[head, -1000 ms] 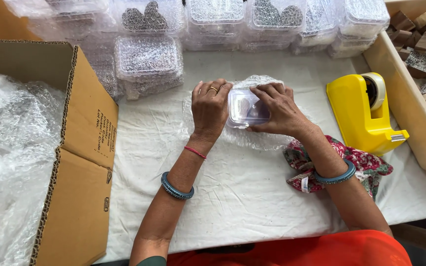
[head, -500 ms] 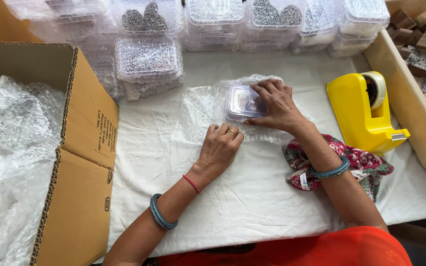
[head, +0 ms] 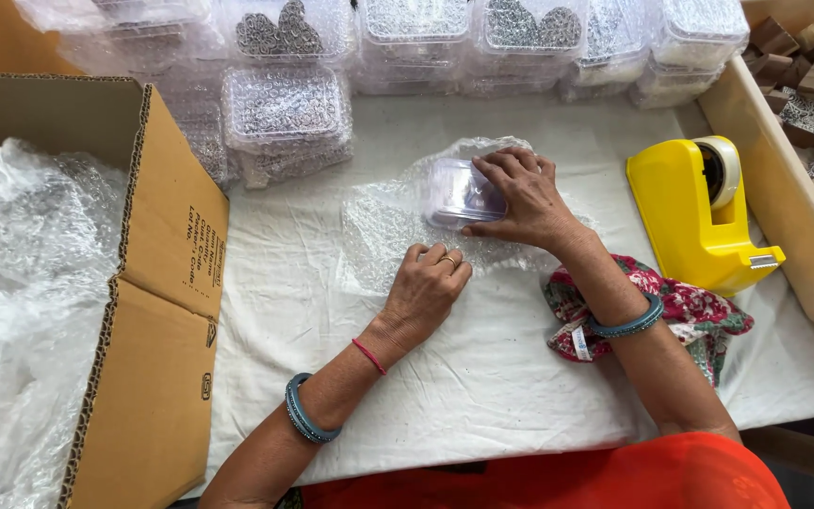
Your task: The person wipes two decorative wooden items with a cloth, places them into a small plastic container, and then wraps the container in bubble wrap. The person uses a tape dispenser to secure the bubble wrap around the container.
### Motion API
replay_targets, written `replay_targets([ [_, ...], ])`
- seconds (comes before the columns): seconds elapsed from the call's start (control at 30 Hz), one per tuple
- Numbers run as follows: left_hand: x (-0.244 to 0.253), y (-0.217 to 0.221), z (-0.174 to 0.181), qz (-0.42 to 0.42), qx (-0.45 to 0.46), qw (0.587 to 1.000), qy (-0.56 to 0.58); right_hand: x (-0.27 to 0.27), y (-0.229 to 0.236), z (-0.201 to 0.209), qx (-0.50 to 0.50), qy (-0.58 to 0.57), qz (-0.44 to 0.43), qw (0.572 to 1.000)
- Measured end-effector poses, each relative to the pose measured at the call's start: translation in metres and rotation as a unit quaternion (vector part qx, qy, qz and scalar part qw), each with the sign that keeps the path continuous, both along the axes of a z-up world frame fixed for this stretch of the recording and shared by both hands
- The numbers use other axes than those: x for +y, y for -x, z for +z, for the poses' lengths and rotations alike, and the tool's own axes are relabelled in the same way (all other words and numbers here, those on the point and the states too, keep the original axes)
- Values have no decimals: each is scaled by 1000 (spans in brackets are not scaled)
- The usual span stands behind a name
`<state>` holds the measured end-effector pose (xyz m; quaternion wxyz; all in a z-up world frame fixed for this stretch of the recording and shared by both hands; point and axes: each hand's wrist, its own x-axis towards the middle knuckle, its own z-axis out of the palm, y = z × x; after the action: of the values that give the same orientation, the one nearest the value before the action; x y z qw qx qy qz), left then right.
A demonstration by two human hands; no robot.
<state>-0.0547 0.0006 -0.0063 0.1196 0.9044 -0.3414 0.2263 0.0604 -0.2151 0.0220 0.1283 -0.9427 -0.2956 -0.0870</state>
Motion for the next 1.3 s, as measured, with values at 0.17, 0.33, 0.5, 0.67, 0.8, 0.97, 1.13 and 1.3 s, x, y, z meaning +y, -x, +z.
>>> replay_targets([
  [0.17, 6, -7, 7, 4, 2, 999, 39, -22, 28, 10, -18, -34, 56, 998],
  [0.33, 4, -39, 31, -4, -25, 997, 71, -33, 71, 39, 16, -47, 111, 993],
  [0.5, -3, -85, 43, -4, -33, 995, 95, -49, 52, 24, -5, -99, 75, 992],
  [0.67, -7, -134, 32, 58, 255, 960, 97, -47, 27, 6, 96, -223, -62, 968],
  [0.8, 21, -153, 24, 92, 261, 958, 80, -41, 23, 4, 94, -266, -71, 957],
  [0.97, 33, -76, 75, 181, -142, 958, 171, -46, 19, -13, 98, -333, -78, 934],
  [1.13, -16, -9, 31, -59, -20, 995, 77, -42, 19, -12, 109, -352, -86, 926],
  [1.3, -26, -54, 6, -69, 34, 997, -3, -58, 13, -25, 101, -333, -117, 930],
])
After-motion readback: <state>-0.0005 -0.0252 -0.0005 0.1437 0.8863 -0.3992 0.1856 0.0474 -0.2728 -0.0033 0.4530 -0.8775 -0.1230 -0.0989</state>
